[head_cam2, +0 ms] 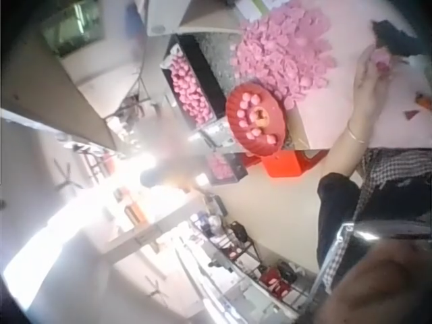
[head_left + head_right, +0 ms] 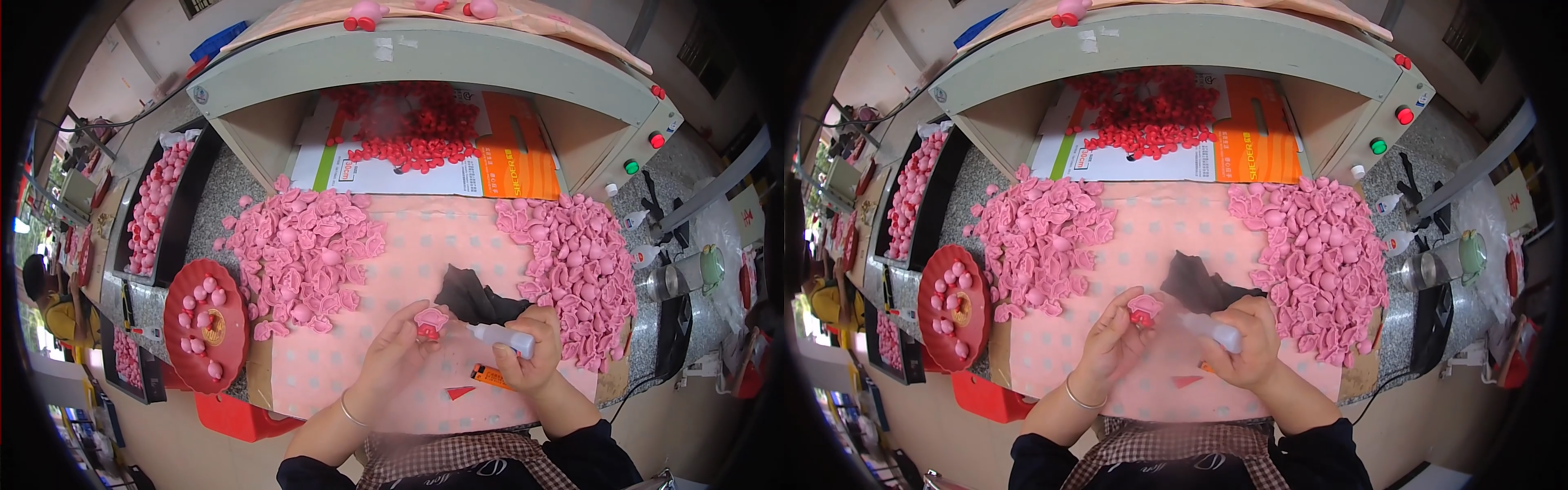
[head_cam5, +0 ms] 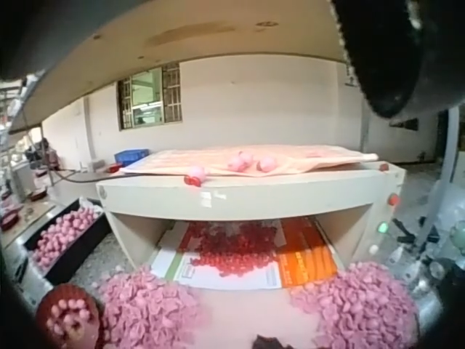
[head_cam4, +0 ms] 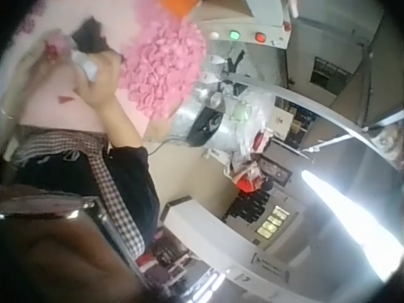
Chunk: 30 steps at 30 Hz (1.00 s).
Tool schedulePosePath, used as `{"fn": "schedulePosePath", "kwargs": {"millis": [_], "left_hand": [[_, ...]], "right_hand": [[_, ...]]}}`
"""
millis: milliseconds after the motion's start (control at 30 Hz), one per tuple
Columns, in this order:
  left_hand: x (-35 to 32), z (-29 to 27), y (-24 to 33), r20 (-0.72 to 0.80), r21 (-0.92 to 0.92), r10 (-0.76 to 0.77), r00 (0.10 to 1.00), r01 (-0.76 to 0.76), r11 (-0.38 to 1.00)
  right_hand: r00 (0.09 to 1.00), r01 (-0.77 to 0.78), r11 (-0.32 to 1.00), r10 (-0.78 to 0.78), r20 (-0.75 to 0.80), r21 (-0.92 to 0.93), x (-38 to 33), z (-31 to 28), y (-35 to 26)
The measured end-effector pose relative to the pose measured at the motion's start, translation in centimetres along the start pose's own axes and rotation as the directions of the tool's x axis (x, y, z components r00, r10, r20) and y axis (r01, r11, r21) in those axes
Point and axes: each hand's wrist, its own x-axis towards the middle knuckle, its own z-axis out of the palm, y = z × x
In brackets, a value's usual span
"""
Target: Gluing small pink plastic components onto a black base as part of an assembly process.
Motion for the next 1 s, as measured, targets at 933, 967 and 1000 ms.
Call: {"fn": "schedulePosePath", "kwargs": {"millis": [933, 967, 1000], "left_hand": [[-0.23, -0.23, -0.20, 0.078, 0.028, 0.003, 0.997, -0.005, 1.000], [-0.26, -0.25, -0.19, 0.079, 0.027, 0.007, 0.997, -0.009, 1.000], [-0.27, -0.27, -0.18, 0.078, 0.027, 0.007, 0.997, -0.009, 1.000]], "right_hand": [[1.000, -0.011, 1.000, 0.012, 0.024, -0.011, 0.18, -0.30, -0.14], [1.000, -0.023, 1.000, 0.023, 0.021, -0.003, 0.23, -0.27, -0.19], [1.000, -0.023, 1.000, 0.023, 0.021, -0.002, 0.29, -0.36, -0.11]]}}
